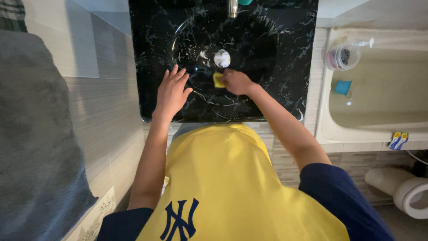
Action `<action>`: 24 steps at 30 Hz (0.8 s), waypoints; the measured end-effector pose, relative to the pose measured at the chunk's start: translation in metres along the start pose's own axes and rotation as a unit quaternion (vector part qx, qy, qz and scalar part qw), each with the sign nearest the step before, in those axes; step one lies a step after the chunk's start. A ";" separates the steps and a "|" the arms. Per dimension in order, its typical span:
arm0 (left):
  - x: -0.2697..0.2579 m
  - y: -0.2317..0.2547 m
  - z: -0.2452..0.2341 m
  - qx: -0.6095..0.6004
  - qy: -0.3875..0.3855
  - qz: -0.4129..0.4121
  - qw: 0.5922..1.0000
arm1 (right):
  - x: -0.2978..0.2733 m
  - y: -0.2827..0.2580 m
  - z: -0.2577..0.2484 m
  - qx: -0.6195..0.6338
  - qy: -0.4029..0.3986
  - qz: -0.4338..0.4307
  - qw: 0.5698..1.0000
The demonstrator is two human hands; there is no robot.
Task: The person cleans a black marble bathroom sink by scrubbing the interior bowl, the countertop, and around the faucet with a yellow sponge.
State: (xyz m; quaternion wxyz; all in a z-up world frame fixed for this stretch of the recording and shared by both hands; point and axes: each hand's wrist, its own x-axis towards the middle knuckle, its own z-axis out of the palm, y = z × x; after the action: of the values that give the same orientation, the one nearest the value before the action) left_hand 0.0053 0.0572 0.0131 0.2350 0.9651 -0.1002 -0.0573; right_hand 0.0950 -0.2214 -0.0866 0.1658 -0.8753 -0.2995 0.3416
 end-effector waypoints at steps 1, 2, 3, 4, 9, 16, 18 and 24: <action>-0.001 0.000 0.000 -0.004 0.004 0.002 1.000 | 0.009 0.007 0.010 0.005 0.036 -0.008 0.999; 0.000 0.001 0.000 -0.005 0.001 0.002 1.000 | 0.025 0.010 0.021 0.010 0.073 -0.016 0.997; 0.001 0.002 0.001 -0.006 -0.001 0.001 1.000 | 0.042 0.013 0.033 0.015 0.110 -0.025 0.994; 0.001 0.002 0.001 -0.006 -0.004 0.001 1.000 | 0.064 0.010 0.045 0.031 0.141 -0.044 0.989; 0.001 -0.002 -0.001 -0.005 -0.015 -0.001 1.000 | 0.106 -0.028 0.059 0.168 0.246 -0.161 0.941; -0.005 -0.007 -0.003 -0.043 0.009 -0.047 0.998 | 0.058 -0.018 0.022 0.227 0.029 -0.047 0.972; -0.004 -0.008 -0.001 -0.035 0.019 -0.045 0.998 | 0.069 -0.013 0.023 0.239 0.027 0.025 0.970; 0.009 -0.025 -0.002 -0.087 0.038 -0.061 0.994 | 0.137 -0.041 0.034 0.238 0.278 -0.136 0.921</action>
State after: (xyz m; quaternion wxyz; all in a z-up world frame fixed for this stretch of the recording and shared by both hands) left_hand 0.0187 0.0778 0.0029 0.3178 0.9468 -0.0271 -0.0434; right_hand 0.1349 -0.1004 -0.1586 0.4906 -0.8205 -0.2676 0.1203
